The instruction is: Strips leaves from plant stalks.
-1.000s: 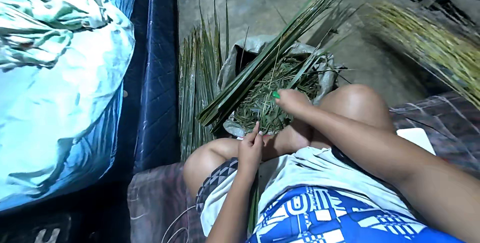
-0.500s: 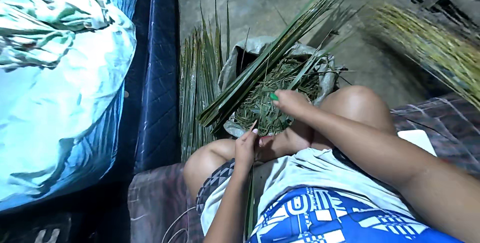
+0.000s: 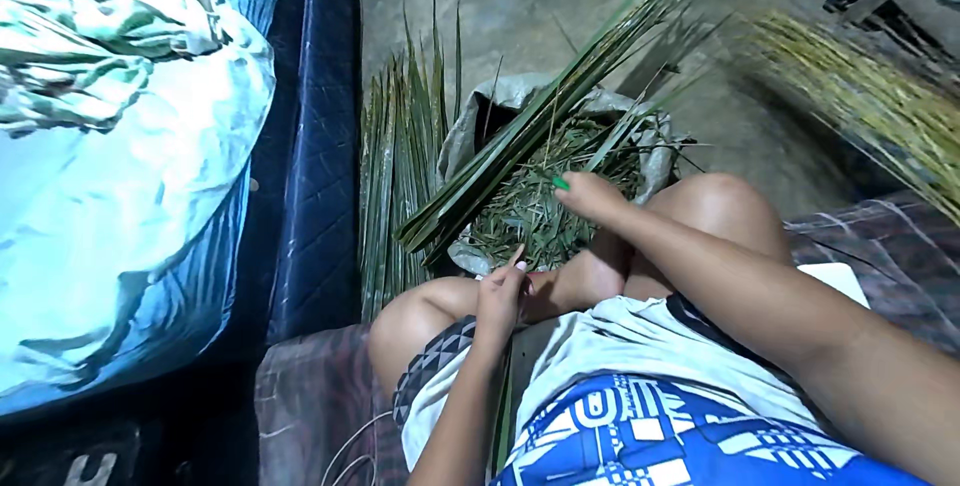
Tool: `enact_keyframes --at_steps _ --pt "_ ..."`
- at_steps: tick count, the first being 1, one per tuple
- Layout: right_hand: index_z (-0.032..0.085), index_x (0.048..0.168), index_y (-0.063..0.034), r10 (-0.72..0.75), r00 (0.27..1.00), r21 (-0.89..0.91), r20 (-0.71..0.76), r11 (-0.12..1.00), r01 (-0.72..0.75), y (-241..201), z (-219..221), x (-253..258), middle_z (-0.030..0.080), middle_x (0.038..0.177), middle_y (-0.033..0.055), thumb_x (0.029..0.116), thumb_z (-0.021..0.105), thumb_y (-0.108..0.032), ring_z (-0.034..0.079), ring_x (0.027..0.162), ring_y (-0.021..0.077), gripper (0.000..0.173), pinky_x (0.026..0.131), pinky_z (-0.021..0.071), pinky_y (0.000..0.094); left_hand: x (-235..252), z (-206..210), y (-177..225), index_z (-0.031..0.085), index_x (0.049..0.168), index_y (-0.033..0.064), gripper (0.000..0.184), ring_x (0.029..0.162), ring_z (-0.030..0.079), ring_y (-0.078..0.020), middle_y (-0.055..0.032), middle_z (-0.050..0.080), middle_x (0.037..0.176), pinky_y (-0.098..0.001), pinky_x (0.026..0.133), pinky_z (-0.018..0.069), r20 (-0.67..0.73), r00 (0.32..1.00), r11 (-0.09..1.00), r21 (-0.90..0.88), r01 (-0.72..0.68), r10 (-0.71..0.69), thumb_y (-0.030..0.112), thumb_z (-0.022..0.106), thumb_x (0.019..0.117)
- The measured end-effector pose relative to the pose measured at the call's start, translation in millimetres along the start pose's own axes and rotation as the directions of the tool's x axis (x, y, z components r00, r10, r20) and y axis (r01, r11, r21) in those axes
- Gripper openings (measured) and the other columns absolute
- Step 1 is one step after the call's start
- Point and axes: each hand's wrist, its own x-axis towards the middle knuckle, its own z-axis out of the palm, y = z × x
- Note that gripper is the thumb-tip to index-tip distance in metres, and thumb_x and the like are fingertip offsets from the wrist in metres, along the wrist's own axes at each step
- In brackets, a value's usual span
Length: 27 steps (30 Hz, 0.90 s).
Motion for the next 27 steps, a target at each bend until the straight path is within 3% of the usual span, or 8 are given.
enact_keyframes --at_steps 4,7,9,15,20,24,26,27 --pt "0.061 0.118 0.0000 -0.035 0.992 0.263 0.118 0.965 0.002 -5 6 2 0.061 0.091 0.0185 0.1095 0.051 -0.042 0.059 0.075 0.0290 0.044 0.070 0.0500 0.0484 1 3 3 0.056 0.142 -0.0031 0.038 0.043 0.042 -0.0012 0.0014 0.061 0.070 -0.0177 0.040 0.0373 0.011 1.000 0.998 0.065 -0.023 0.022 0.010 0.048 0.1073" --pt "0.059 0.122 -0.0026 -0.069 0.946 0.324 0.315 0.945 -0.039 -9 20 -4 0.051 0.081 0.0073 0.1115 0.049 -0.033 0.045 0.062 0.0139 0.034 0.059 0.0409 0.0309 -3 8 6 0.048 0.149 -0.0015 0.046 0.050 0.048 -0.0017 -0.0014 0.066 0.078 -0.0188 0.047 0.0413 0.062 0.998 0.983 0.183 -0.020 0.009 0.009 0.055 0.1042" --pt "0.060 0.119 -0.0039 -0.077 0.949 0.390 0.306 0.920 -0.051 -5 17 -1 0.048 0.075 0.0038 0.1117 0.048 -0.030 0.041 0.056 0.0103 0.030 0.053 0.0376 0.0269 -5 10 6 0.042 0.153 -0.0006 0.054 0.053 0.050 -0.0021 -0.0028 0.067 0.084 -0.0188 0.049 0.0433 0.107 0.994 0.975 0.219 -0.021 -0.003 0.009 0.057 0.1019" --pt "0.062 0.117 -0.0024 -0.019 0.999 0.321 0.028 0.947 0.009 -3 3 2 0.058 0.085 0.0164 0.1111 0.050 -0.031 0.054 0.069 0.0276 0.032 0.064 0.0454 0.0478 -3 9 3 0.052 0.146 -0.0005 0.044 0.051 0.047 -0.0005 0.0002 0.065 0.077 -0.0181 0.047 0.0397 0.017 0.998 0.973 0.224 -0.055 0.053 0.013 0.055 0.1050" --pt "0.063 0.112 0.0003 -0.203 0.884 0.082 0.421 0.979 0.186 -22 24 -42 0.061 0.093 0.0160 0.1063 0.053 -0.023 0.058 0.082 0.0271 0.026 0.076 0.0479 0.0483 3 2 0 0.064 0.133 -0.0021 0.034 0.056 0.050 -0.0017 -0.0002 0.064 0.076 -0.0206 0.054 0.0431 -0.123 0.988 0.955 0.292 -0.049 0.088 0.016 0.049 0.1079" --pt "0.063 0.114 0.0010 -0.223 0.855 -0.120 0.468 0.943 0.311 -35 34 -63 0.066 0.102 0.0219 0.1080 0.050 -0.027 0.066 0.098 0.0383 0.031 0.084 0.0499 0.0583 4 -1 -5 0.069 0.091 0.0007 0.031 0.058 0.052 -0.0030 0.0019 0.061 0.070 -0.0245 0.058 0.0443 -0.150 0.982 0.897 0.439 -0.041 0.118 0.013 0.044 0.1044" --pt "0.062 0.123 0.0014 -0.177 0.902 -0.272 0.395 0.915 0.299 -39 30 -57 0.068 0.116 0.0262 0.1085 0.050 -0.028 0.066 0.112 0.0450 0.035 0.093 0.0498 0.0636 4 1 -4 0.070 0.100 -0.0029 0.034 0.067 0.058 -0.0083 -0.0046 0.066 0.078 -0.0295 0.068 0.0494 -0.125 0.982 0.873 0.484 -0.064 0.141 0.017 0.044 0.1081" --pt "0.062 0.126 0.0012 -0.147 0.929 -0.310 0.338 0.915 0.258 -37 28 -50 0.068 0.118 0.0270 0.1087 0.050 -0.028 0.066 0.114 0.0463 0.036 0.093 0.0497 0.0647 3 2 -3 0.069 0.121 -0.0049 0.037 0.071 0.061 -0.0105 -0.0090 0.070 0.087 -0.0310 0.073 0.0522 -0.105 0.985 0.874 0.481 -0.070 0.137 0.019 0.044 0.1095"
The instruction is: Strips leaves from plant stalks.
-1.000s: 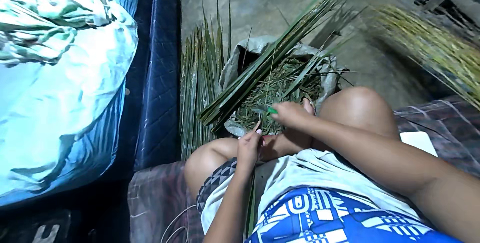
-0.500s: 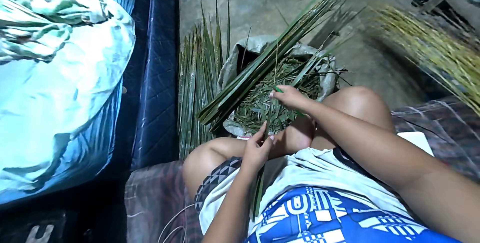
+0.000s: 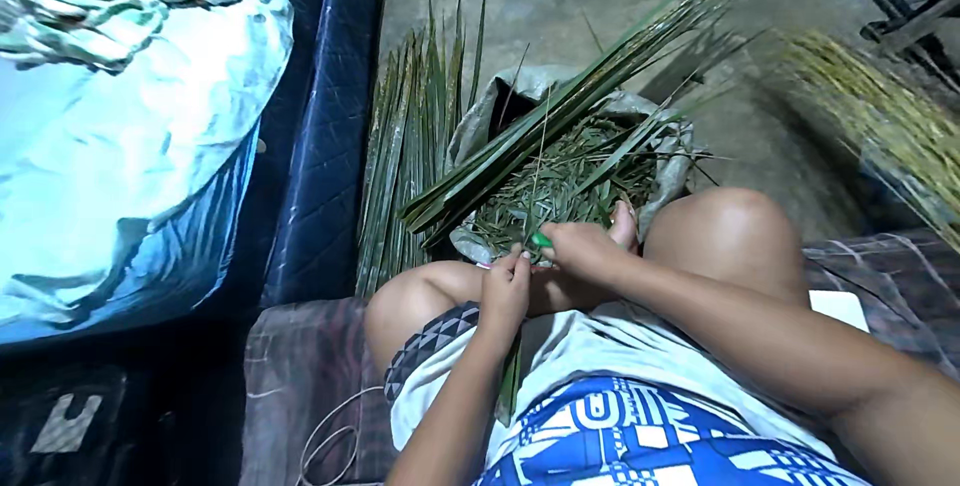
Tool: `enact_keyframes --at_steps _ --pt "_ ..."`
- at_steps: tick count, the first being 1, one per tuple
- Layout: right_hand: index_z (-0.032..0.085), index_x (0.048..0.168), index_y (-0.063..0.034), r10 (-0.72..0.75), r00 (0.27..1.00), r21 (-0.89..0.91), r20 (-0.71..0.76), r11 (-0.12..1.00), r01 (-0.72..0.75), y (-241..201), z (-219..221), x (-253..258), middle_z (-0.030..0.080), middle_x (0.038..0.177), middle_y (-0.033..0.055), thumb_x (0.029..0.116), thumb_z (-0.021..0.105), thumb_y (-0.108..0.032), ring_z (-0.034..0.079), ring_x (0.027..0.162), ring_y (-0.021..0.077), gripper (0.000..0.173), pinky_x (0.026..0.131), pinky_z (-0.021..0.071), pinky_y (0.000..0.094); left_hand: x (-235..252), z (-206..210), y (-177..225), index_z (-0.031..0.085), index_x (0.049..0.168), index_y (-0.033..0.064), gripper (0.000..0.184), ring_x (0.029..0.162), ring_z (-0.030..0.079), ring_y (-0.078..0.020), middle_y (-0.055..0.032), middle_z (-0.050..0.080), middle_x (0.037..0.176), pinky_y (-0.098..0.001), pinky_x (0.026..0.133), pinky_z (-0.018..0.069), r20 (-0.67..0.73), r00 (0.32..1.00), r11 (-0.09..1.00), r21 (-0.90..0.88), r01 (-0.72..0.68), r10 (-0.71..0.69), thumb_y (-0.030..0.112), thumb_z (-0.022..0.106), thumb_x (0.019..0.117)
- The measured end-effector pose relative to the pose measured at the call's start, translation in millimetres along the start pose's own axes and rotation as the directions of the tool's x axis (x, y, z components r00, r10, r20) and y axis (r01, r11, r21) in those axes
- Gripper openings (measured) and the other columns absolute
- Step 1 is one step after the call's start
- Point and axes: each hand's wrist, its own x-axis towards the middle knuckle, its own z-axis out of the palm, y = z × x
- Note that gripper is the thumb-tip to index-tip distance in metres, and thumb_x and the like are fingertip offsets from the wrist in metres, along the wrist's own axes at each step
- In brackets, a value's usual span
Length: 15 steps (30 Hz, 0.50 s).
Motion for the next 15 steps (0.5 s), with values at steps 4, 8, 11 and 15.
enact_keyframes --at_steps 4,8,11,15 --pt "0.064 0.122 -0.0012 0.202 0.961 0.070 -0.191 0.979 -0.192 25 -17 26 0.070 0.111 0.0256 0.1076 0.054 -0.028 0.068 0.106 0.0465 0.032 0.086 0.0522 0.0654 -2 4 5 0.056 0.144 0.0015 0.042 0.064 0.055 -0.0078 -0.0055 0.067 0.083 -0.0280 0.066 0.0488 0.049 0.999 1.000 -0.014 0.011 -0.011 0.021 0.041 0.1105" --pt "0.066 0.115 -0.0007 0.098 0.992 0.174 -0.082 0.981 -0.082 16 -17 9 0.068 0.105 0.0224 0.1071 0.053 -0.026 0.067 0.101 0.0398 0.030 0.086 0.0512 0.0601 2 2 1 0.061 0.138 -0.0002 0.039 0.061 0.053 -0.0053 -0.0020 0.064 0.078 -0.0251 0.062 0.0465 0.022 1.000 0.998 -0.057 0.018 -0.017 0.020 0.043 0.1103" --pt "0.064 0.114 0.0012 -0.079 0.993 0.227 0.090 0.972 0.056 2 4 -7 0.066 0.101 0.0213 0.1082 0.049 -0.026 0.065 0.095 0.0362 0.032 0.084 0.0501 0.0570 4 -1 -1 0.070 0.098 -0.0009 0.033 0.063 0.055 -0.0055 -0.0015 0.063 0.075 -0.0273 0.064 0.0470 -0.010 1.000 0.999 -0.030 0.029 -0.029 0.016 0.043 0.1075" --pt "0.062 0.121 0.0017 -0.017 0.997 0.060 0.078 0.998 0.012 -2 6 -5 0.067 0.115 0.0253 0.1089 0.049 -0.027 0.065 0.111 0.0426 0.035 0.092 0.0496 0.0614 0 -1 0 0.071 0.112 -0.0030 0.035 0.069 0.059 -0.0093 -0.0057 0.066 0.080 -0.0307 0.071 0.0505 0.021 0.999 1.000 -0.004 0.024 -0.024 0.019 0.043 0.1093"
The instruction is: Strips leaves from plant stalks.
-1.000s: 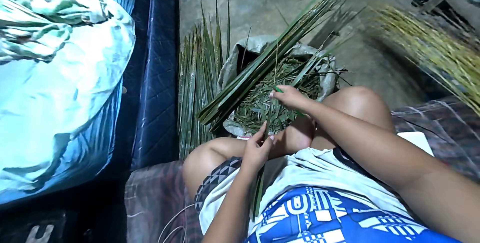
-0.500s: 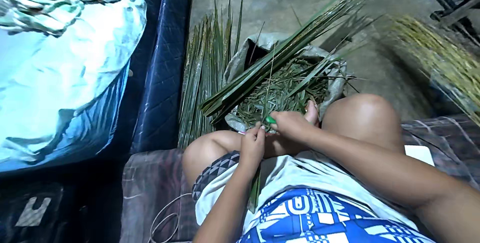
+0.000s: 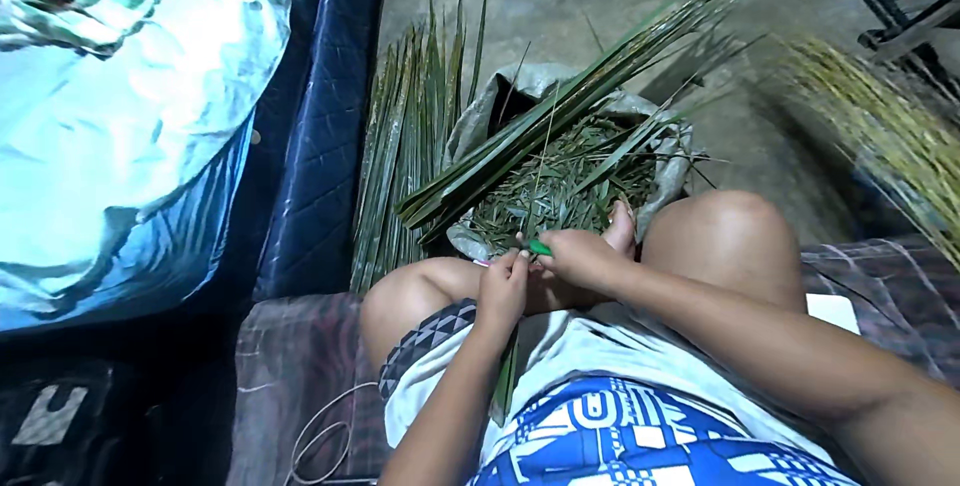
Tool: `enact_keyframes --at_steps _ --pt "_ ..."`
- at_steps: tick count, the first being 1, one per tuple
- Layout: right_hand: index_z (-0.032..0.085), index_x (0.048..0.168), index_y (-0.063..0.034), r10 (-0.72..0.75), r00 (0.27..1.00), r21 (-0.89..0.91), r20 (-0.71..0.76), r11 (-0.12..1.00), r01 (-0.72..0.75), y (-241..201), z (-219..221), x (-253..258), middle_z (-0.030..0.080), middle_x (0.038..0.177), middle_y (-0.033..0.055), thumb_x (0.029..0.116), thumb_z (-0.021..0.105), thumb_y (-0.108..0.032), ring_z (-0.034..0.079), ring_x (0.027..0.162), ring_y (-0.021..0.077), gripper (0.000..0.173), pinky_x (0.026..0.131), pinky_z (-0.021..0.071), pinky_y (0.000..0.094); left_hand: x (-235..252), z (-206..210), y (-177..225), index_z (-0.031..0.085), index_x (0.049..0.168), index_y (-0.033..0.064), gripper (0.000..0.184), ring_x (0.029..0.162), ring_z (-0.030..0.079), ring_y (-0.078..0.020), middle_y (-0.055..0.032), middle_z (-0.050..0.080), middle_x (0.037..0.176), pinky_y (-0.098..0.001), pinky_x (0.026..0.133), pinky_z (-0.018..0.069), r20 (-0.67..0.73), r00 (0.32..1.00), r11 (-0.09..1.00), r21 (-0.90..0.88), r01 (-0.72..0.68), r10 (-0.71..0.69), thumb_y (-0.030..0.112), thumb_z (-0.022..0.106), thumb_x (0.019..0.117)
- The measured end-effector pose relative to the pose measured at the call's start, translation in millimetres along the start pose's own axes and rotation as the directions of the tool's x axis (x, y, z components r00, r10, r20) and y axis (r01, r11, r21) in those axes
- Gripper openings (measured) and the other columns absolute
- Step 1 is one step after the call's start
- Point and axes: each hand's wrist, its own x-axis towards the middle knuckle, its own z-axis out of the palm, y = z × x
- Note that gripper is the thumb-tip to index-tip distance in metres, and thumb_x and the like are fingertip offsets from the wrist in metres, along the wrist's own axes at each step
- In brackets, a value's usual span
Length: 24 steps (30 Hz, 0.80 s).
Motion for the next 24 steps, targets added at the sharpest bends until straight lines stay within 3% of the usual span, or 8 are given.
enact_keyframes --at_steps 1,3,7,10,12,15,19,24 --pt "0.062 0.124 0.0015 0.041 0.998 -0.041 -0.047 0.998 -0.043 3 -4 5 0.068 0.117 0.0263 0.1089 0.049 -0.028 0.065 0.114 0.0445 0.035 0.094 0.0497 0.0631 -1 0 1 0.066 0.130 -0.0029 0.038 0.070 0.059 -0.0095 -0.0072 0.068 0.085 -0.0300 0.072 0.0507 0.022 1.000 1.000 -0.010 0.001 -0.001 0.020 0.043 0.1101" --pt "0.063 0.126 0.0005 0.131 0.977 -0.047 -0.171 0.989 -0.141 13 -13 16 0.069 0.117 0.0270 0.1086 0.051 -0.027 0.066 0.113 0.0469 0.035 0.091 0.0506 0.0653 -1 1 3 0.058 0.142 0.0002 0.041 0.063 0.054 -0.0061 -0.0041 0.066 0.082 -0.0258 0.064 0.0482 0.030 0.999 0.999 -0.035 -0.016 0.017 0.020 0.042 0.1102" --pt "0.065 0.119 -0.0021 0.251 0.907 0.070 -0.337 0.968 -0.242 32 -30 32 0.071 0.107 0.0246 0.1063 0.056 -0.027 0.069 0.103 0.0460 0.030 0.083 0.0528 0.0655 -2 3 3 0.061 0.139 0.0013 0.039 0.058 0.051 -0.0034 0.0001 0.063 0.075 -0.0227 0.059 0.0456 0.017 0.999 0.997 -0.063 -0.042 0.043 0.019 0.043 0.1094" --pt "0.066 0.114 0.0001 0.134 0.976 0.150 -0.171 0.983 -0.108 21 -24 15 0.068 0.103 0.0225 0.1067 0.053 -0.026 0.067 0.099 0.0396 0.030 0.085 0.0511 0.0602 -1 1 3 0.062 0.138 0.0000 0.038 0.065 0.055 -0.0057 -0.0046 0.067 0.084 -0.0255 0.066 0.0487 0.017 0.999 0.998 -0.057 -0.031 0.032 0.019 0.045 0.1092" --pt "0.064 0.113 0.0014 0.020 1.000 0.180 -0.009 0.984 -0.019 10 -11 2 0.065 0.101 0.0207 0.1086 0.048 -0.026 0.064 0.095 0.0343 0.032 0.085 0.0496 0.0551 0 -2 4 0.067 0.129 -0.0016 0.035 0.070 0.060 -0.0065 -0.0061 0.070 0.087 -0.0273 0.071 0.0515 0.002 1.000 0.999 -0.050 -0.017 0.017 0.020 0.048 0.1085" --pt "0.063 0.112 0.0000 -0.015 0.998 0.133 0.057 0.991 0.008 -1 -1 -6 0.064 0.100 0.0191 0.1089 0.046 -0.026 0.064 0.095 0.0329 0.031 0.083 0.0494 0.0533 0 1 1 0.073 0.098 0.0013 0.031 0.065 0.058 -0.0035 0.0004 0.064 0.074 -0.0250 0.067 0.0494 -0.038 0.999 0.999 -0.036 -0.017 0.015 0.020 0.049 0.1068" --pt "0.063 0.126 -0.0001 0.109 0.991 -0.046 -0.075 0.993 -0.112 4 -10 6 0.068 0.120 0.0260 0.1090 0.049 -0.027 0.065 0.116 0.0446 0.035 0.095 0.0494 0.0639 -3 0 5 0.065 0.133 -0.0002 0.036 0.068 0.059 -0.0038 -0.0045 0.070 0.086 -0.0244 0.069 0.0504 -0.004 1.000 0.998 -0.069 0.000 0.000 0.019 0.050 0.1078" --pt "0.065 0.119 -0.0017 0.281 0.899 0.032 -0.337 0.957 -0.287 34 -32 30 0.071 0.108 0.0255 0.1063 0.056 -0.027 0.069 0.103 0.0473 0.030 0.081 0.0530 0.0667 -4 4 5 0.062 0.138 0.0017 0.038 0.067 0.058 -0.0023 -0.0039 0.071 0.089 -0.0221 0.068 0.0499 -0.001 1.000 0.998 -0.063 -0.025 0.025 0.019 0.052 0.1065"
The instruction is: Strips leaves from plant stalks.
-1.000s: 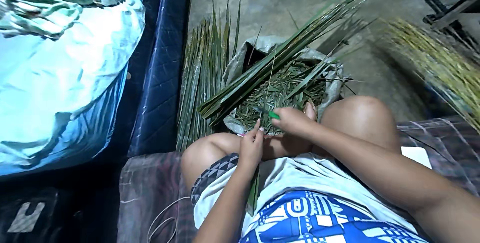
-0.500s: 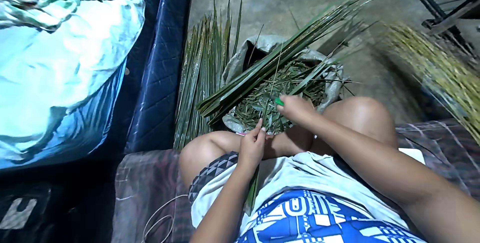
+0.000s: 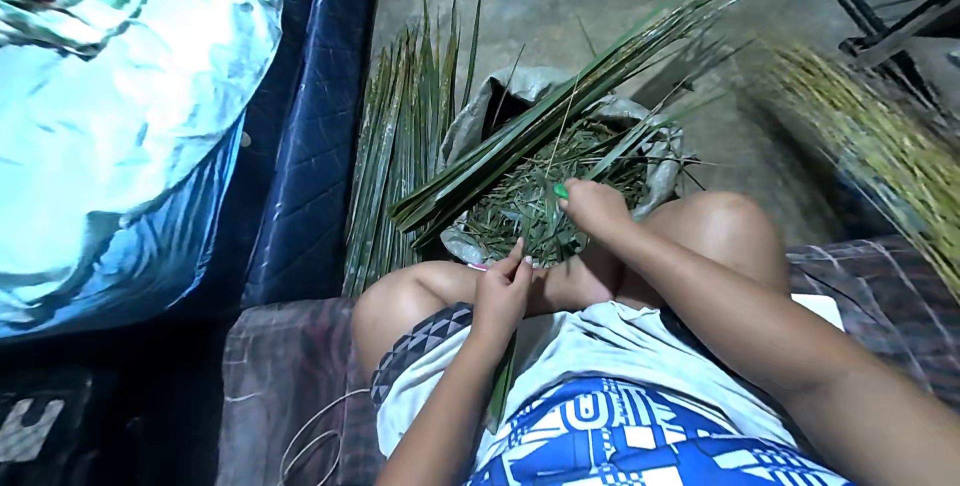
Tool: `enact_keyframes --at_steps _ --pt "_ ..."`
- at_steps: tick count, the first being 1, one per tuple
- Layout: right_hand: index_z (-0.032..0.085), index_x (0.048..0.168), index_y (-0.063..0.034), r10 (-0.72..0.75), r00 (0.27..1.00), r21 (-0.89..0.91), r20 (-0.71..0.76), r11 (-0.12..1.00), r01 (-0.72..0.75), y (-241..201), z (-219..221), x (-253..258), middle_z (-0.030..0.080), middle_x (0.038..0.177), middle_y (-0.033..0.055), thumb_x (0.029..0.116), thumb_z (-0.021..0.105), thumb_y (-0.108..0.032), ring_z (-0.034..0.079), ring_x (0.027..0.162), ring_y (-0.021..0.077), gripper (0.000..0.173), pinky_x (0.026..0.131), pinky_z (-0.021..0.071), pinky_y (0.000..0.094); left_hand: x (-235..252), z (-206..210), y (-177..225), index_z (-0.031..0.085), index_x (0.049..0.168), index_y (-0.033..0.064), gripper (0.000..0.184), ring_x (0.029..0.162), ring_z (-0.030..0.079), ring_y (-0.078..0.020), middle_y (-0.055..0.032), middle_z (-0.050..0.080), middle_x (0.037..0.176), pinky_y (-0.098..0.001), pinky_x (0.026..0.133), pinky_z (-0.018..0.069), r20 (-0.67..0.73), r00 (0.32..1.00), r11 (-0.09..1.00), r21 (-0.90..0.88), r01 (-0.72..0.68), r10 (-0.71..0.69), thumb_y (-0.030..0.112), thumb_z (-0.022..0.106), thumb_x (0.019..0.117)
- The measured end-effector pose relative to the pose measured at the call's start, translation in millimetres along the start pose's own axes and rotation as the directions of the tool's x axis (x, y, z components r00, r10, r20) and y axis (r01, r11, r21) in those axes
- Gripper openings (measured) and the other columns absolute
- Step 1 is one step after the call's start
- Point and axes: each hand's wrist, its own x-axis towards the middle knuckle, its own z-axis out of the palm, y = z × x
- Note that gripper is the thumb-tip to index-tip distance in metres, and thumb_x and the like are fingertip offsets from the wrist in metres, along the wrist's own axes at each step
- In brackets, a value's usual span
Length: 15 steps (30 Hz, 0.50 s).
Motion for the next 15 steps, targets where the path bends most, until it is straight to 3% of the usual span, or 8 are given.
enact_keyframes --at_steps 2,5,8,11,15 --pt "0.067 0.114 -0.0019 -0.014 0.999 0.075 0.030 0.997 0.012 0 -5 -4 0.071 0.105 0.0240 0.1056 0.056 -0.027 0.069 0.101 0.0448 0.029 0.082 0.0523 0.0659 1 -1 0 0.062 0.140 0.0037 0.039 0.073 0.062 -0.0056 -0.0071 0.073 0.098 -0.0259 0.074 0.0519 0.005 1.000 0.999 0.046 0.012 -0.012 0.021 0.052 0.1066" --pt "0.066 0.114 -0.0007 -0.152 0.950 0.163 0.274 0.980 0.109 -12 -5 -31 0.067 0.105 0.0215 0.1082 0.049 -0.026 0.065 0.101 0.0367 0.031 0.087 0.0497 0.0582 2 -2 0 0.061 0.141 0.0033 0.040 0.082 0.067 -0.0123 -0.0124 0.073 0.107 -0.0320 0.081 0.0536 -0.017 1.000 0.995 0.101 -0.007 0.009 0.021 0.053 0.1059" --pt "0.063 0.117 -0.0003 -0.210 0.901 0.113 0.380 0.977 0.181 -20 5 -43 0.066 0.109 0.0219 0.1093 0.046 -0.027 0.065 0.105 0.0364 0.033 0.089 0.0491 0.0571 -1 -1 2 0.062 0.138 -0.0013 0.041 0.105 0.070 -0.0235 -0.0194 0.072 0.119 -0.0394 0.098 0.0529 -0.027 0.998 0.978 0.202 -0.047 0.054 0.020 0.054 0.1045" --pt "0.065 0.126 -0.0010 -0.122 0.950 0.000 0.289 0.992 0.127 -18 6 -31 0.068 0.122 0.0249 0.1091 0.049 -0.029 0.064 0.117 0.0431 0.037 0.096 0.0484 0.0641 -3 1 3 0.060 0.142 0.0032 0.043 0.105 0.070 -0.0277 -0.0189 0.073 0.113 -0.0432 0.096 0.0522 -0.009 0.996 0.947 0.312 -0.078 0.086 0.021 0.053 0.1041" --pt "0.068 0.114 0.0005 0.027 0.999 0.081 0.047 0.996 -0.031 11 -3 10 0.070 0.110 0.0268 0.1070 0.054 -0.028 0.067 0.106 0.0470 0.032 0.085 0.0512 0.0681 -9 3 6 0.061 0.142 0.0034 0.043 0.098 0.070 -0.0279 -0.0188 0.073 0.107 -0.0430 0.091 0.0540 -0.009 0.992 0.933 0.339 -0.117 0.128 0.020 0.054 0.1031"
